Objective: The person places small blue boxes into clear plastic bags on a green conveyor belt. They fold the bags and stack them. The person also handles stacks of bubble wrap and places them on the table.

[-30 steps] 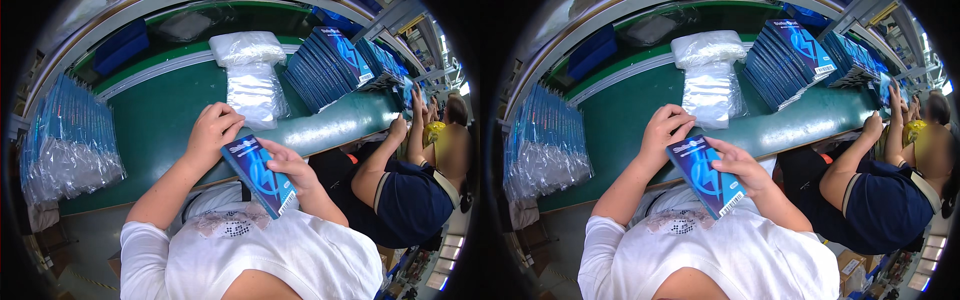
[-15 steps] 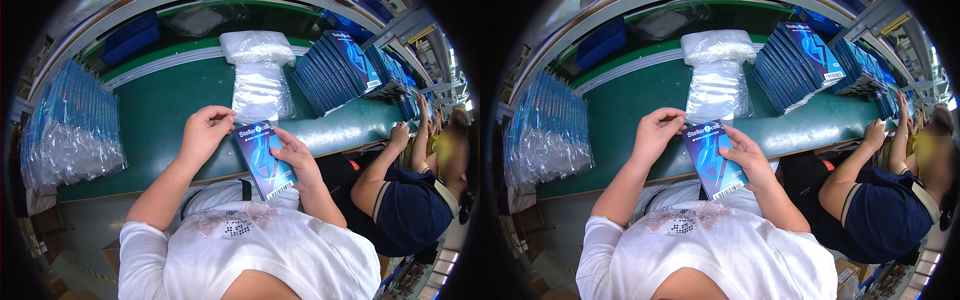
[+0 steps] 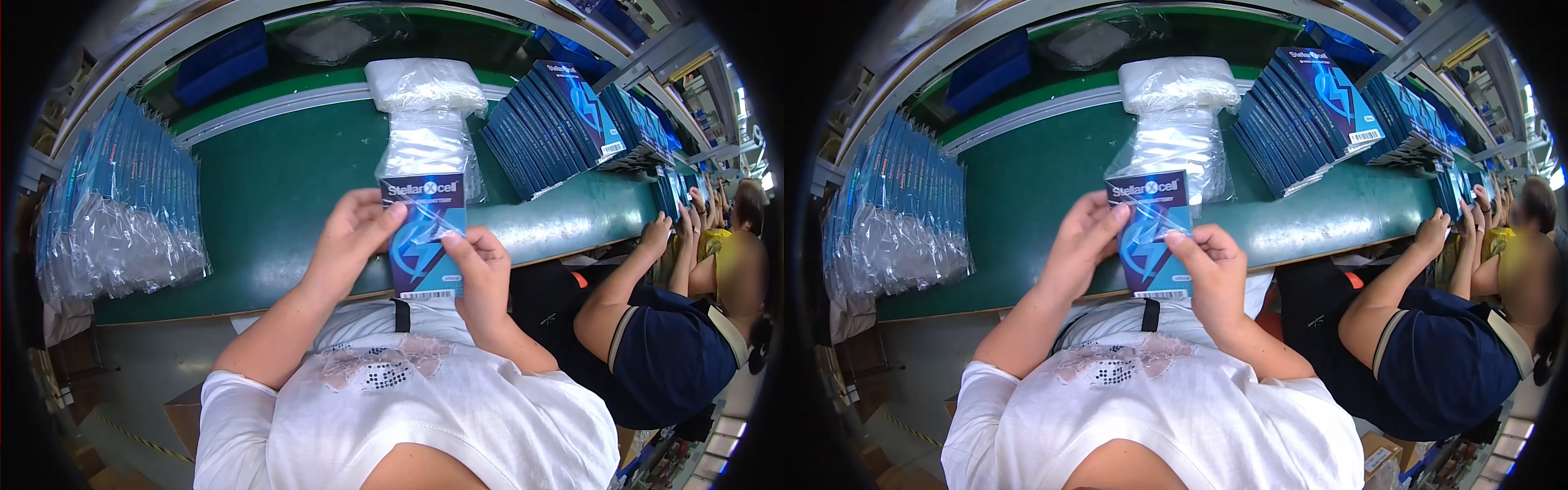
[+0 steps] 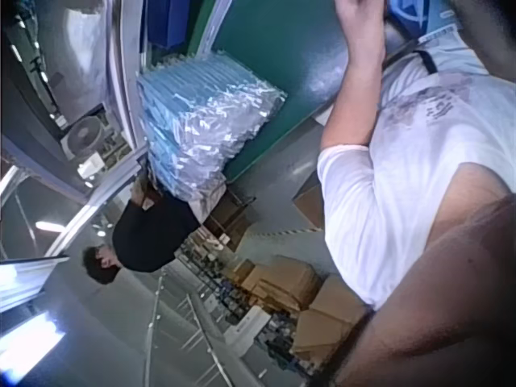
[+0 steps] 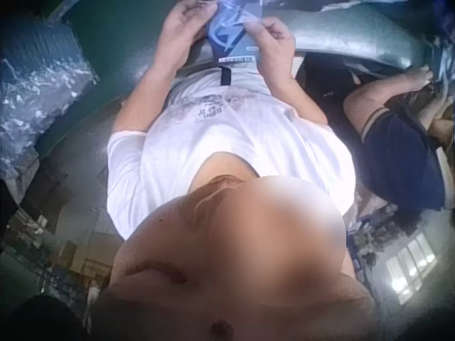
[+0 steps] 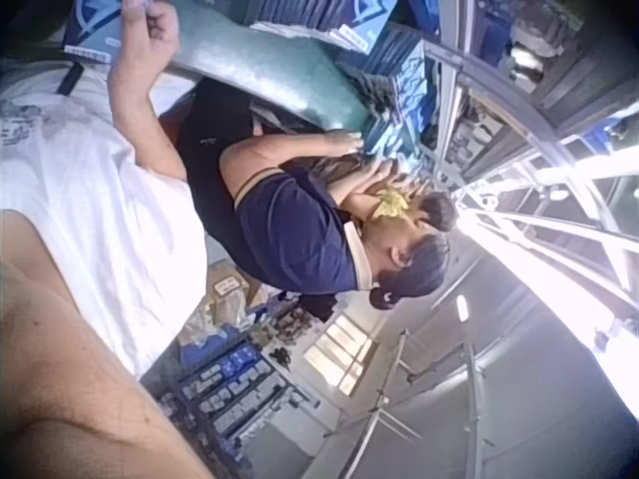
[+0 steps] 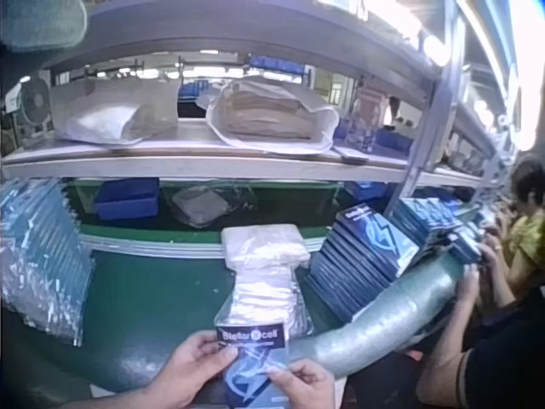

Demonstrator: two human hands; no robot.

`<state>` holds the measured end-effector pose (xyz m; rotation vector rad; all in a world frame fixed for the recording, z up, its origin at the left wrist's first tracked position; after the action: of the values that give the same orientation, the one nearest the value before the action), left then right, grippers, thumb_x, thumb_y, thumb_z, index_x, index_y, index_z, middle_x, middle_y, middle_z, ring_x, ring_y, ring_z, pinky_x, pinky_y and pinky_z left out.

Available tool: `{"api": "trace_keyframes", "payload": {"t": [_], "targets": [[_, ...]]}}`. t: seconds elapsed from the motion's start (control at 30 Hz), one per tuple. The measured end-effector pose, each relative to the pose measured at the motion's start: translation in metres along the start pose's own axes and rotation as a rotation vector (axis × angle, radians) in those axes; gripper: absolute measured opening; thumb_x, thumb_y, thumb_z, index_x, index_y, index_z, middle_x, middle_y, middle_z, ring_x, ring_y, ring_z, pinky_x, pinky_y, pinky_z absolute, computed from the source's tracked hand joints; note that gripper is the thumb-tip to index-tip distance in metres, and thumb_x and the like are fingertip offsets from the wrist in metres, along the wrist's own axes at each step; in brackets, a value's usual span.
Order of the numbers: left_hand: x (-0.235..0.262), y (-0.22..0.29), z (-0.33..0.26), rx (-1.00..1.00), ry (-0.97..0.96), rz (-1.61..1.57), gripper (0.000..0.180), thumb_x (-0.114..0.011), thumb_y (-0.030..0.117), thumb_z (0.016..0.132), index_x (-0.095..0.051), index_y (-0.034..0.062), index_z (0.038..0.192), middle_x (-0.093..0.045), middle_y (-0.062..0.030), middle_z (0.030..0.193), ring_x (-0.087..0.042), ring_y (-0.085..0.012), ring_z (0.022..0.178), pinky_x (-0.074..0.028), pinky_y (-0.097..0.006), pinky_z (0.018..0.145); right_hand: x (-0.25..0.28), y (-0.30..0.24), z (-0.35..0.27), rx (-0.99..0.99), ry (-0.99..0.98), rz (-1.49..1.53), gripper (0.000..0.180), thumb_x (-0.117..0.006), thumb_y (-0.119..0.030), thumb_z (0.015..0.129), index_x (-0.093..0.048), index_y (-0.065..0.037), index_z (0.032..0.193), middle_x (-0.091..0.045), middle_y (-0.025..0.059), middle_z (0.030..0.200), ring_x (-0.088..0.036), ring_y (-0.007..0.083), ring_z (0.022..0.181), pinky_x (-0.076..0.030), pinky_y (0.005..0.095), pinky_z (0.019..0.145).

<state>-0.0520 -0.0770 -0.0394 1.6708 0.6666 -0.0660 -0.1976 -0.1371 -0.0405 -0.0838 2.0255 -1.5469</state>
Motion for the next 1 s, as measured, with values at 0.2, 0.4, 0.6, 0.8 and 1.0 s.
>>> {"api": "trace_keyframes", "payload": {"t": [0.2,0.4,0.6,0.8,1.0], "targets": [[-0.008,0.011,-0.005,-0.027,-0.051,-0.277,0.029,-0.057,0.007,0.089,-0.050,-0.0003,0.117,-0.060,-0.0098,0.110,-0.062,-0.0175,0.095,-0.051,-0.033,0.084,-0.028,-0.010,0.004,-0.038,-0.256,-0.338,0.050,-0.071,-0.010,0.080,-0.050,0.004,0.123,-0.064,0.0059,0.094,-0.055,0.0050,0.074,-0.044,0.0194,0.065],[-0.043,0.015,-0.030,0.026,-0.236,-0.211,0.036,-0.056,0.009,0.091,-0.046,0.0000,0.124,-0.058,-0.0106,0.113,-0.058,-0.0189,0.105,-0.046,-0.035,0.093,-0.047,-0.075,0.001,0.588,-0.289,-0.731,0.048,-0.066,-0.010,0.082,-0.048,0.001,0.125,-0.062,0.0102,0.092,-0.058,0.0124,0.076,-0.047,0.0245,0.068],[-0.052,-0.011,-0.041,0.219,-0.466,-0.127,0.042,-0.051,0.026,0.095,-0.044,-0.0006,0.127,-0.055,-0.0124,0.119,-0.052,-0.0226,0.114,-0.041,-0.037,0.099,-0.043,-0.131,-0.035,1.021,-0.150,-0.579,0.022,-0.046,0.012,0.080,-0.061,0.002,0.093,-0.062,0.0138,0.086,-0.059,0.0197,0.073,-0.046,0.0289,0.065],[-0.030,-0.006,-0.033,0.336,-0.377,-0.719,0.040,-0.038,0.031,0.099,-0.047,0.0016,0.124,-0.059,-0.0128,0.111,-0.059,-0.0231,0.102,-0.047,-0.039,0.090,-0.122,-0.053,-0.034,0.684,-0.773,-0.708,0.028,-0.063,-0.006,0.081,-0.057,-0.001,0.108,-0.060,0.0123,0.090,-0.058,0.0250,0.082,-0.046,0.0328,0.070],[0.062,0.058,-0.038,-0.325,0.328,-0.017,0.046,-0.047,-0.004,0.083,-0.042,-0.0042,0.128,-0.059,-0.0108,0.108,-0.059,-0.0157,0.095,-0.048,-0.030,0.084,-0.086,-0.070,0.004,0.629,-0.519,-0.651,0.053,-0.070,-0.017,0.078,-0.051,-0.001,0.124,-0.058,0.0112,0.107,-0.055,0.0190,0.095,-0.046,0.0302,0.080]]}}
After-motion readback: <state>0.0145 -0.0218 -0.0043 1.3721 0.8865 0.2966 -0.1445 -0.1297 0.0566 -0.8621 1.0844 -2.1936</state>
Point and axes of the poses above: each hand's wrist, its own z-axis towards the middle knuckle, its own x-axis out of the back of the hand, y = z × x, the point moved 9 cm from there along z, towards the middle knuckle
